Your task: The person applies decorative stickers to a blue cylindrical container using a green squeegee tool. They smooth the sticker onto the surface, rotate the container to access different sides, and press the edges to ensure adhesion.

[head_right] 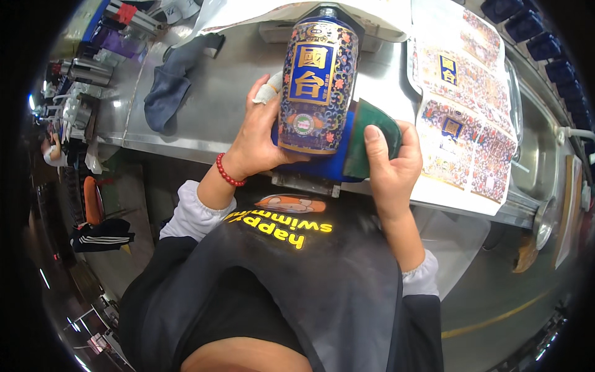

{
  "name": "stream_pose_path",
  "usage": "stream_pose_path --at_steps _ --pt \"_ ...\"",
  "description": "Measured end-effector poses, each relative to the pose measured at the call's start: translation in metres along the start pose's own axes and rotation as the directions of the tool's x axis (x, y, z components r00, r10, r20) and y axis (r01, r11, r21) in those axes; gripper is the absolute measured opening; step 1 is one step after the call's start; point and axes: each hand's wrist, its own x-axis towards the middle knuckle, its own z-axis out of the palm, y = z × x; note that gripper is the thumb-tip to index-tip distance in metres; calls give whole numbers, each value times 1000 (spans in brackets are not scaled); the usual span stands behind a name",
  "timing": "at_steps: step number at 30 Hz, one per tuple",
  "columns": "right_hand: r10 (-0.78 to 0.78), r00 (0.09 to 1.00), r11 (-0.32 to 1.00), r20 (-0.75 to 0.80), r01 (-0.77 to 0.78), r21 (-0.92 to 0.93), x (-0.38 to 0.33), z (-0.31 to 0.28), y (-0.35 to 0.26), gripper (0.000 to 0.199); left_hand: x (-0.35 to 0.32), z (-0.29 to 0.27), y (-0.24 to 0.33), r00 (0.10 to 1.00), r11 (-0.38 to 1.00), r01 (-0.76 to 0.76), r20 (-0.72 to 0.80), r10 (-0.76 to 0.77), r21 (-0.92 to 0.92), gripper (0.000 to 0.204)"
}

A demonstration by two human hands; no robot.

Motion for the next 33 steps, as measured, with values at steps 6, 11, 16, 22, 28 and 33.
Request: stream_pose_path --at_steps 6,11,16,22,28,33 --pt "-123 986 986 116 134 -97 -8 2 25 21 1 -2 0 993 1000 17 114 -15 -13 99" --pt "32 996 994 86 -22 -106 -7 -9 25 20 0 -2 1 989 997 61 138 -54 -44 93" --pt "-11 992 996 124 -1 94 26 8 -7 19 0 -2 4 990 998 69 126 -67 -14 97" --pt "134 991 988 32 -136 69 58 19 -7 20 5 -6 6 979 994 106 178 -101 -20 102" --pt "49 979 964 198 -98 248 91 21 -12 22 9 -8 11 983 992 108 159 -95 -72 92" --pt "147 963 918 226 -218 330 101 25 13 25 9 -7 7 976 992 99 200 -82 -76 87"
